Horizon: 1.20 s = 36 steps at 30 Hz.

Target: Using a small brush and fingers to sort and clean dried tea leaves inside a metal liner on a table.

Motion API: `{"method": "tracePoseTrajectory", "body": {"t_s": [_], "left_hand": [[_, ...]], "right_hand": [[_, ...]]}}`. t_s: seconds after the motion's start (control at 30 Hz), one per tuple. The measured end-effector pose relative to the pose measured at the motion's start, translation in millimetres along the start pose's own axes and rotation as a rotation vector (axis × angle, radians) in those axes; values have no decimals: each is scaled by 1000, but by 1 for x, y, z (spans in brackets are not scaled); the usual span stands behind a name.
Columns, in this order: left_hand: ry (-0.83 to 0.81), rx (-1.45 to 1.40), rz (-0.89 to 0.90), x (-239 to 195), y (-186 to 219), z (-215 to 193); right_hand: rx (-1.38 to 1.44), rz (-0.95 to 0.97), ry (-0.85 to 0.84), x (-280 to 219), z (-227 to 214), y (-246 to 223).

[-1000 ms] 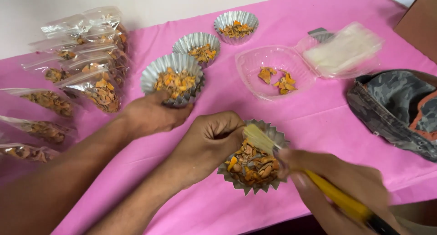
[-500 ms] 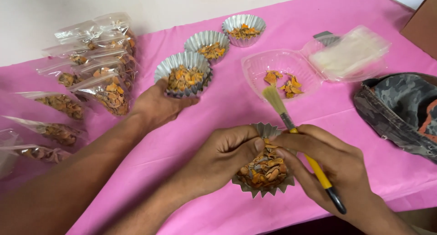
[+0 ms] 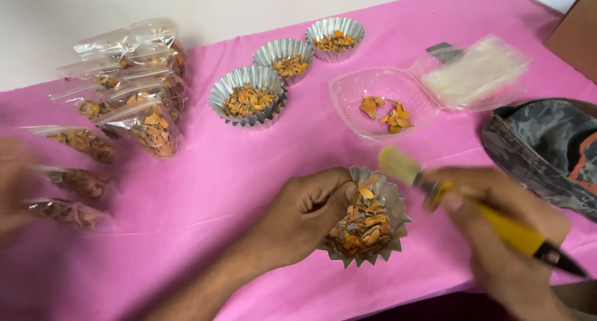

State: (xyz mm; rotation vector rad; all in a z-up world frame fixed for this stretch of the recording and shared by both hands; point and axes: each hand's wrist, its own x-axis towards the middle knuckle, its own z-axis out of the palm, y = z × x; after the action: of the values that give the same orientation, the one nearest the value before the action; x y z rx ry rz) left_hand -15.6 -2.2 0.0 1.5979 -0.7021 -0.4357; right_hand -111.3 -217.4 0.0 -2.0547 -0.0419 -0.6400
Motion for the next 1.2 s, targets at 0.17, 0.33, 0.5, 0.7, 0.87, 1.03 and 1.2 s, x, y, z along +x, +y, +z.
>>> {"method": "tracePoseTrajectory", "body": {"t_s": [0.17,0.33,0.5,0.7,0.87,1.03,1.2], "left_hand": [[8,26,-33,1,0,2],[28,24,1,1,0,-4],[77,104,-36,2,2,1],[128,217,-53,4,7,-5],[386,483,117,12,2,-36],[598,1065,-1,18,2,-90],[477,1095,-69,33,1,-103]], "right_hand": [[238,70,68,-12,0,-13],[74,-158,-45,33,1,-1],[102,3,-317,59,14,4],[91,-222,-550,99,12,18],[-169,-249,-304,151,-5,19],[-766,-387,-461,197,4,63],[-643,-539,-371,253,28,80]]}}
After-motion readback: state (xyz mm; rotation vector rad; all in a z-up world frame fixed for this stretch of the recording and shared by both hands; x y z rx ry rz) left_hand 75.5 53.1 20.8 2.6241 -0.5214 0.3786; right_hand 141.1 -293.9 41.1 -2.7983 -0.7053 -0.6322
